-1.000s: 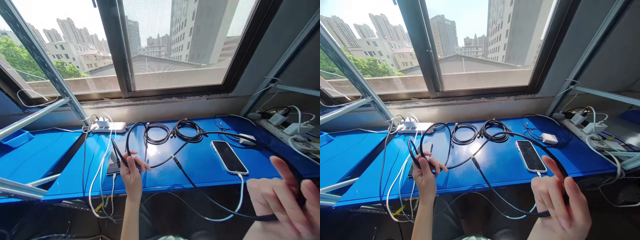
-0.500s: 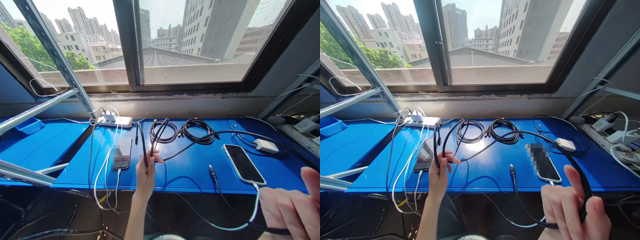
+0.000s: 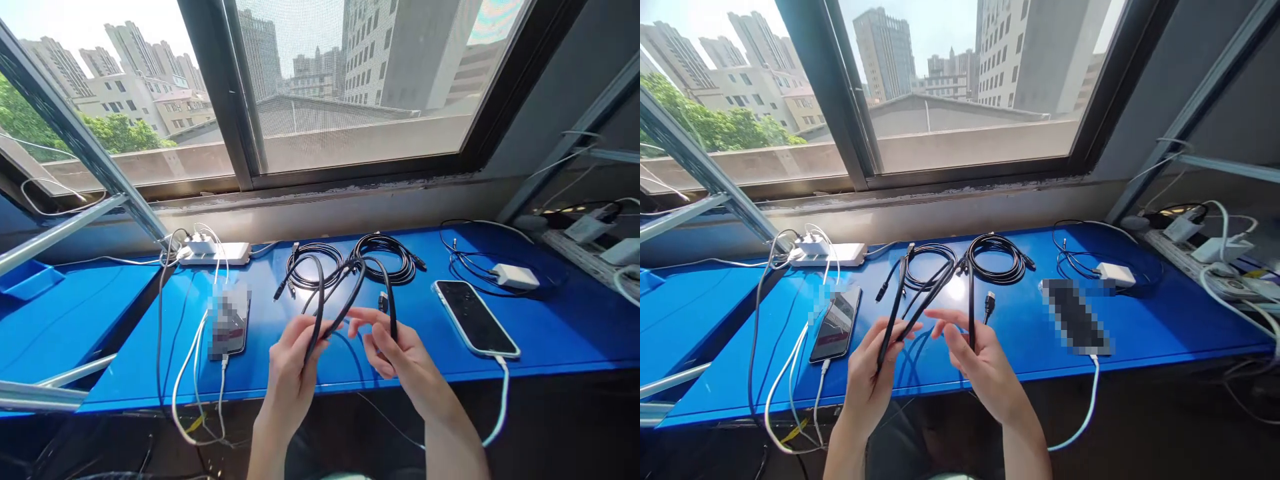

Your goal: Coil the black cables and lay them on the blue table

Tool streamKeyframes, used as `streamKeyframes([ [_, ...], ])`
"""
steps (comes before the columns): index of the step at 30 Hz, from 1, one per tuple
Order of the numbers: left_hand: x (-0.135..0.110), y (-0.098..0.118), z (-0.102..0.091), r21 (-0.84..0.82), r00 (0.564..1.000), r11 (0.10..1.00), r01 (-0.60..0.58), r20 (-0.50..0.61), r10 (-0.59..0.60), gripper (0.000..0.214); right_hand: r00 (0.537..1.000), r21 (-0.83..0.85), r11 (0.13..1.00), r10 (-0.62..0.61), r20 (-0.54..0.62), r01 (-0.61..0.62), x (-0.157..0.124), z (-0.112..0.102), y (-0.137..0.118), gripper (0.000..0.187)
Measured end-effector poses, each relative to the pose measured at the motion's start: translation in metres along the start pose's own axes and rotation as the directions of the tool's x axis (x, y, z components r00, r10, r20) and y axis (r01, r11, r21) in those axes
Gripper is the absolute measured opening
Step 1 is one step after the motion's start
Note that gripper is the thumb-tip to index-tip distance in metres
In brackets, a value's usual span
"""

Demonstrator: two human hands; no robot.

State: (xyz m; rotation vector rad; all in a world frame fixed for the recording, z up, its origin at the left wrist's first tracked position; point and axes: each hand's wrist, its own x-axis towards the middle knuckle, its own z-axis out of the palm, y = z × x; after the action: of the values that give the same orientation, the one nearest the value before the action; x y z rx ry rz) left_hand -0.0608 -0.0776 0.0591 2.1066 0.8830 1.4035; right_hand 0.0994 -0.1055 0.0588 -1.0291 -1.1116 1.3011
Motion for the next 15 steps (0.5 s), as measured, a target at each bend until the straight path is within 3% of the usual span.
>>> streamKeyframes([
  [4, 0.002, 0.005, 0.011, -0.003, 0.987, 1.0, 0.011, 0.163, -0.01, 0.027, 1.0, -0.015, 1.0, -0.002, 0.026, 0.002, 0.0, 0.003, 0.0, 0.052],
  [8, 0.001, 0.006, 0.019, -0.021, 0.986, 0.998, 0.062, 0.156, -0.058, 0.036, 0.993, -0.053, 0.996, 0.063, -0.095, -0.068, 0.001, -0.004, -0.002, 0.042],
  [11, 0.0, 0.005, 0.021, -0.114, 0.993, 0.987, 0.111, -0.024, -0.114, 0.038, 0.987, -0.049, 0.999, 0.002, -0.162, -0.01, 0.0, -0.013, -0.004, 0.042],
  [13, 0.0, 0.006, 0.02, -0.213, 0.965, 0.97, 0.114, -0.207, -0.159, 0.04, 0.976, -0.023, 0.998, -0.062, -0.209, 0.059, -0.003, -0.017, -0.006, 0.042],
  [15, 0.001, 0.007, 0.019, -0.277, 0.924, 0.955, 0.105, -0.328, -0.197, 0.043, 0.976, 0.039, 0.998, -0.048, -0.21, 0.058, -0.007, -0.019, -0.007, 0.043],
])
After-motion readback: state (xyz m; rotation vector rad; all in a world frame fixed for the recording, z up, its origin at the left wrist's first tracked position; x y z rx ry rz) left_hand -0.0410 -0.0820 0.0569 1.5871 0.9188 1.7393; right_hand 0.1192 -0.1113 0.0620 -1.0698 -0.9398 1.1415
